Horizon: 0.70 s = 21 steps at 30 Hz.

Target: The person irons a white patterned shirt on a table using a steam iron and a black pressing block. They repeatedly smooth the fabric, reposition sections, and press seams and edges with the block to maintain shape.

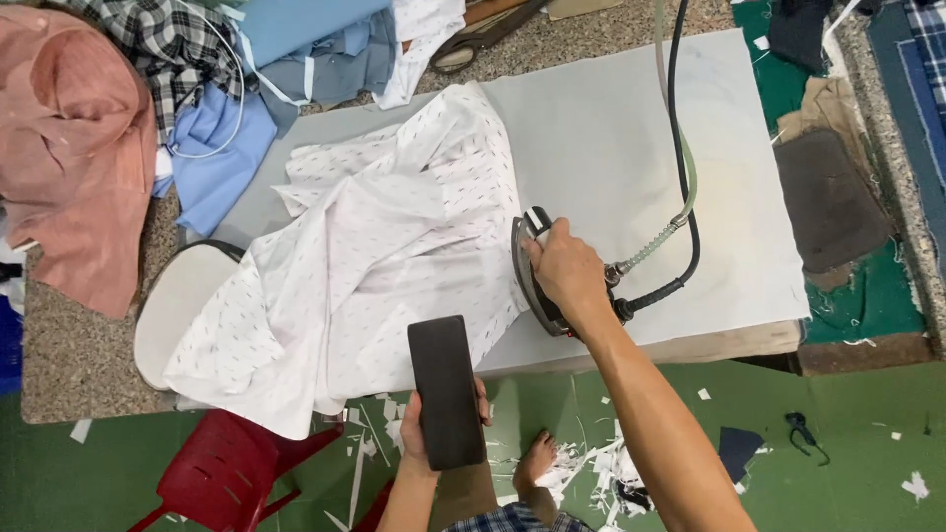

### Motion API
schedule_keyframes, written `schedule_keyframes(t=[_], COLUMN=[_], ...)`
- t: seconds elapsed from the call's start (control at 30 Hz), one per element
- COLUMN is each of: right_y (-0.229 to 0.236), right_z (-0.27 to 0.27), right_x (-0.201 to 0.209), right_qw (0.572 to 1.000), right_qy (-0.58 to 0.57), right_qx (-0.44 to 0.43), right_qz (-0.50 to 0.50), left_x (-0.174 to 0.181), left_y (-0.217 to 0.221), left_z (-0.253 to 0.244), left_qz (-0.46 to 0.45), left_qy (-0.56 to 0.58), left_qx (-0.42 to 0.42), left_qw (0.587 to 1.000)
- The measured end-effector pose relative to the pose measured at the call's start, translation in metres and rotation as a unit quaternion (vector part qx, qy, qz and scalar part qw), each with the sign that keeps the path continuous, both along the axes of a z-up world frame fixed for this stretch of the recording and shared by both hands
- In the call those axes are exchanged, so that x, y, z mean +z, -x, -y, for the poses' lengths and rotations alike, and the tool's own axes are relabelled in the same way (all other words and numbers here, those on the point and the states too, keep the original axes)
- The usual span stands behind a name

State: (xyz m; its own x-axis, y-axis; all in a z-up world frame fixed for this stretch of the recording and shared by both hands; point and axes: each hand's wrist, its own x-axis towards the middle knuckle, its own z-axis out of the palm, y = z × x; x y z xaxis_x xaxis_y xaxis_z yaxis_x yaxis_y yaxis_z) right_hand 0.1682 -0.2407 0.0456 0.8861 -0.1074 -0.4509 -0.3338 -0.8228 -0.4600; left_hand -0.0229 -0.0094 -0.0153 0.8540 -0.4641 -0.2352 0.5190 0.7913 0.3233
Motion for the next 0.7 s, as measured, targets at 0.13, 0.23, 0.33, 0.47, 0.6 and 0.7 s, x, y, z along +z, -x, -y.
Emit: schedule_keyframes(t=[0.13,0.23,0.33,0.47,0.6,0.7], right_y=[0.015,0.014,0.004,-0.013,-0.029,-0.037], right_z=[0.000,-0.009,-0.012,-0.012,-0.014,-0.017], right_x=[-0.006,-0.006,-0.009,-0.018,-0.011,-0.007], right_qw=[1.000,0.990,0.980,0.975,0.972,0.970], right_qy=[0.009,0.123,0.177,0.197,0.208,0.208], right_qx=[0.004,0.031,0.045,0.047,0.047,0.050], right_qz=[0.013,0.054,0.076,0.090,0.094,0.115], left_x=[-0.029,-0.065,-0.068,-0.066,-0.066,-0.071], left_y=[-0.023,-0.054,-0.081,-0.090,-0.089,-0.084], left_z=[0.009,0.010,0.009,-0.001,-0.019,-0.031], left_qz=[0.004,0.036,0.058,0.051,0.063,0.089], left_qy=[0.036,0.025,0.040,0.050,0.062,0.055], left_qx=[-0.035,-0.048,-0.076,-0.055,-0.080,-0.093], left_qw=[0.999,0.998,0.995,0.996,0.993,0.990])
